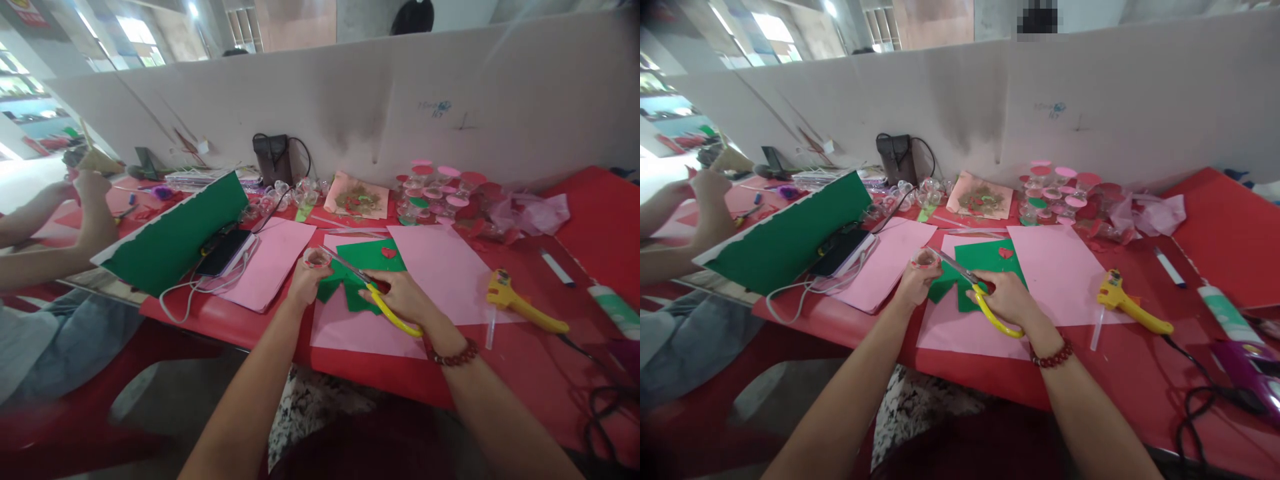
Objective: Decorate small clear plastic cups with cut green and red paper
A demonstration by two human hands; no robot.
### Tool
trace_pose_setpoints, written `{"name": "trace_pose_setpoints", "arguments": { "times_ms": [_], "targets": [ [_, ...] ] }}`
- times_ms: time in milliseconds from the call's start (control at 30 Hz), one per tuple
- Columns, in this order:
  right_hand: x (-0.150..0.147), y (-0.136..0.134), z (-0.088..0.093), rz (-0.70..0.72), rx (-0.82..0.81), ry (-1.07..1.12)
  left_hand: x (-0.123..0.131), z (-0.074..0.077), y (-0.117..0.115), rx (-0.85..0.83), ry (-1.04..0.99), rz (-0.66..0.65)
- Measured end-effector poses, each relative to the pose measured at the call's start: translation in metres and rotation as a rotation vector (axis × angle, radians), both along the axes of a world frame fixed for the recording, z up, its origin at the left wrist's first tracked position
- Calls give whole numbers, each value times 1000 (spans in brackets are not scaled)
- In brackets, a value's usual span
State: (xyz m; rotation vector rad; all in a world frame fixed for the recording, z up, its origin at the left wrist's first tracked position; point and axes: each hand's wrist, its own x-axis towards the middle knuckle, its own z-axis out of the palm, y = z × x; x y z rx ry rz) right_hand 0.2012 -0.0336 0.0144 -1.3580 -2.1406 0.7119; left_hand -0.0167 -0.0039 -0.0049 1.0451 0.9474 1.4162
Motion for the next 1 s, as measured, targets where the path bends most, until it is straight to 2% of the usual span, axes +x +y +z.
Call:
{"name": "trace_pose_setpoints", "arguments": {
  "times_ms": [133, 300, 433, 500, 633, 767, 867, 1000],
  "targets": [
    [-1, 0, 0, -59, 43, -32, 1, -2, 0, -59, -77, -37],
    [-2, 0, -3, -74, 106, -60, -2, -7, 1, -36, -49, -71],
    [3, 3, -5, -176, 140, -83, -1, -7, -6, -51, 28, -254],
    [8, 6, -5, -238, 150, -84, 1, -7, -8, -48, 50, -292],
    [13, 7, -2, -299, 236, -110, 2, -8, -7, -49, -13, -175],
    [8, 5, -4, -206, 371, -271, 2, -11, -3, -12, -4, -53],
    [2, 2, -8, -161, 360, -334, 4, -11, -2, 23, 5, 37],
    [-2, 2, -11, -132, 319, -321, 7, -9, -3, 15, -66, 88]
  ]
}}
